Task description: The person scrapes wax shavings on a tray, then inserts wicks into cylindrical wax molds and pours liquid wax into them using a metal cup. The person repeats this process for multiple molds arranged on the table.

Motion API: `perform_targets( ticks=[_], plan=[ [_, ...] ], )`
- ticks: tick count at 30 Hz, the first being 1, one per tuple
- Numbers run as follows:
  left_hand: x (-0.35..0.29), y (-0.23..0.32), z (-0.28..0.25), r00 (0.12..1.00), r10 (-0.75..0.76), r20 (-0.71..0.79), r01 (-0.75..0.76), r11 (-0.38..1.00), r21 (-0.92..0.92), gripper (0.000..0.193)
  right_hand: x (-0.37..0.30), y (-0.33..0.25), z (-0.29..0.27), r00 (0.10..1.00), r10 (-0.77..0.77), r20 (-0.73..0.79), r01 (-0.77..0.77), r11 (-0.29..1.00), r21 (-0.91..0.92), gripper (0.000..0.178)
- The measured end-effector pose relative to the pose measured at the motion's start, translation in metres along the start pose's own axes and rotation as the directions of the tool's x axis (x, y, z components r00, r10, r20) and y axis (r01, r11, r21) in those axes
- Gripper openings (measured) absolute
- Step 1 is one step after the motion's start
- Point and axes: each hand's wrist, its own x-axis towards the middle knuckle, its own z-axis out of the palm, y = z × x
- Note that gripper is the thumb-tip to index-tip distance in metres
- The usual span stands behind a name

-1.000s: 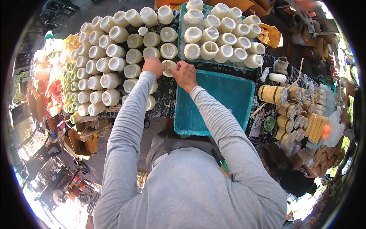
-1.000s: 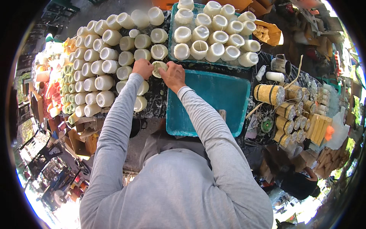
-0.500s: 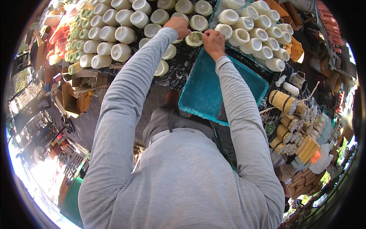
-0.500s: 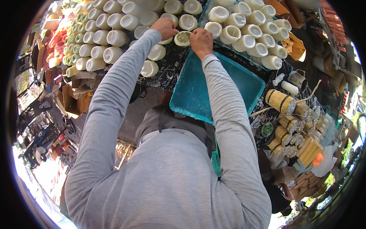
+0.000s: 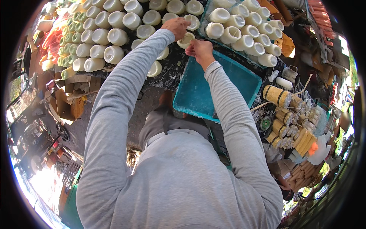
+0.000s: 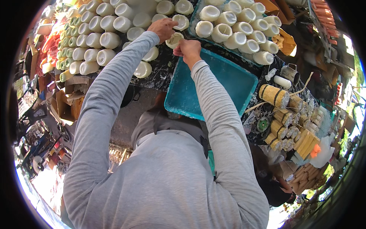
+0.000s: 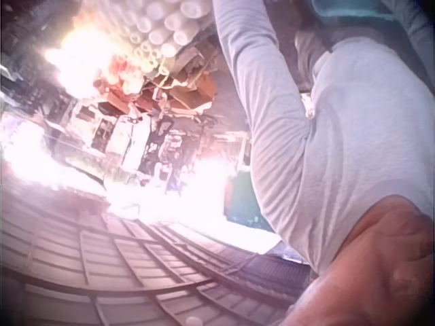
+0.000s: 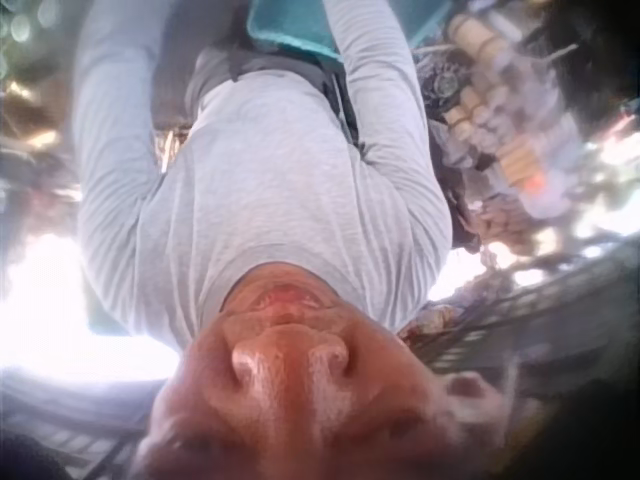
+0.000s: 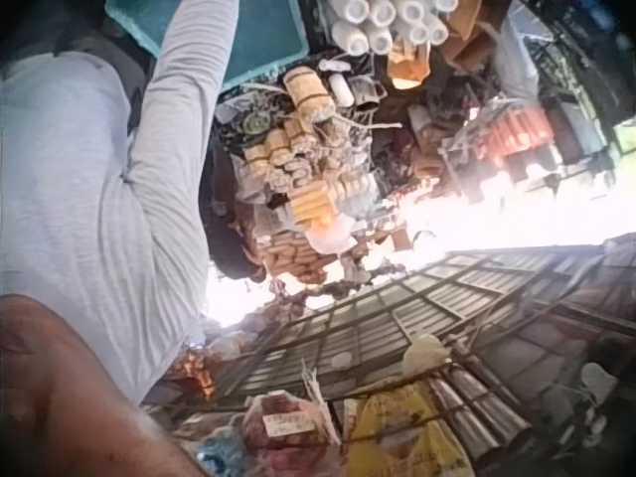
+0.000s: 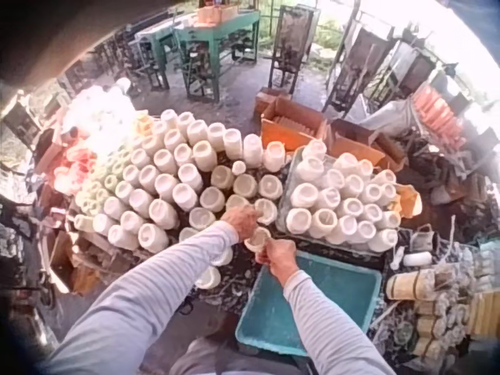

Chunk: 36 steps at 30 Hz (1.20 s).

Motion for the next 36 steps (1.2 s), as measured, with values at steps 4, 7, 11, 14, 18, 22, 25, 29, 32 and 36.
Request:
perform_targets(
  ticks=[4, 7, 11, 14, 18, 22, 25, 29, 32, 36],
  plan=[
    [-0.003, -0.012, 0.000, 0.996, -0.088, 0.029, 0.090, 0.994, -0.063, 0.022, -0.002, 0.003, -0.002, 0.963, -0.260, -0.065, 0.175, 0.794, -0.582, 0.031],
    [-0.004, -0.016, 0.002, 0.995, -0.101, -0.013, 0.100, 0.991, -0.084, 0.019, 0.001, 0.001, -0.012, 0.853, -0.521, 0.015, 0.319, 0.499, -0.806, 0.040],
    [-0.023, -0.018, -0.001, 0.978, -0.183, -0.101, 0.165, 0.972, -0.166, 0.027, -0.001, 0.002, -0.023, 0.735, -0.663, 0.144, 0.501, 0.387, -0.774, 0.039],
    [-0.040, -0.015, 0.001, 0.975, -0.216, -0.057, 0.203, 0.964, -0.172, 0.029, -0.006, 0.007, -0.021, 0.617, -0.760, 0.205, 0.624, 0.314, -0.716, 0.021],
    [-0.047, -0.009, 0.008, 0.972, -0.236, 0.002, 0.234, 0.962, -0.138, 0.031, -0.018, 0.013, -0.012, 0.607, -0.736, 0.301, 0.684, 0.290, -0.669, 0.012],
    [-0.044, -0.010, 0.014, 0.993, -0.069, -0.094, 0.055, 0.989, -0.138, 0.038, -0.033, 0.022, -0.031, 0.625, -0.746, 0.231, 0.694, 0.396, -0.602, 0.021],
    [-0.046, -0.007, 0.018, 0.996, -0.002, -0.093, -0.010, 0.992, -0.123, 0.030, -0.058, 0.032, -0.077, 0.850, -0.526, -0.006, 0.476, 0.774, -0.417, 0.020],
    [-0.040, -0.002, 0.023, 0.988, 0.073, -0.135, -0.084, 0.993, -0.083, 0.015, -0.080, 0.016, -0.158, 0.837, -0.286, -0.466, 0.377, 0.919, 0.113, 0.018],
    [-0.036, 0.006, 0.024, 0.993, 0.066, -0.102, -0.074, 0.995, -0.071, 0.014, -0.080, -0.030, -0.226, 0.698, -0.465, -0.544, 0.514, 0.855, -0.072, 0.015],
    [-0.042, 0.023, 0.013, 0.984, 0.079, -0.161, -0.086, 0.996, -0.039, 0.015, -0.044, -0.120, -0.317, 0.594, -0.455, -0.664, 0.697, 0.703, 0.141, 0.013]
  ],
)
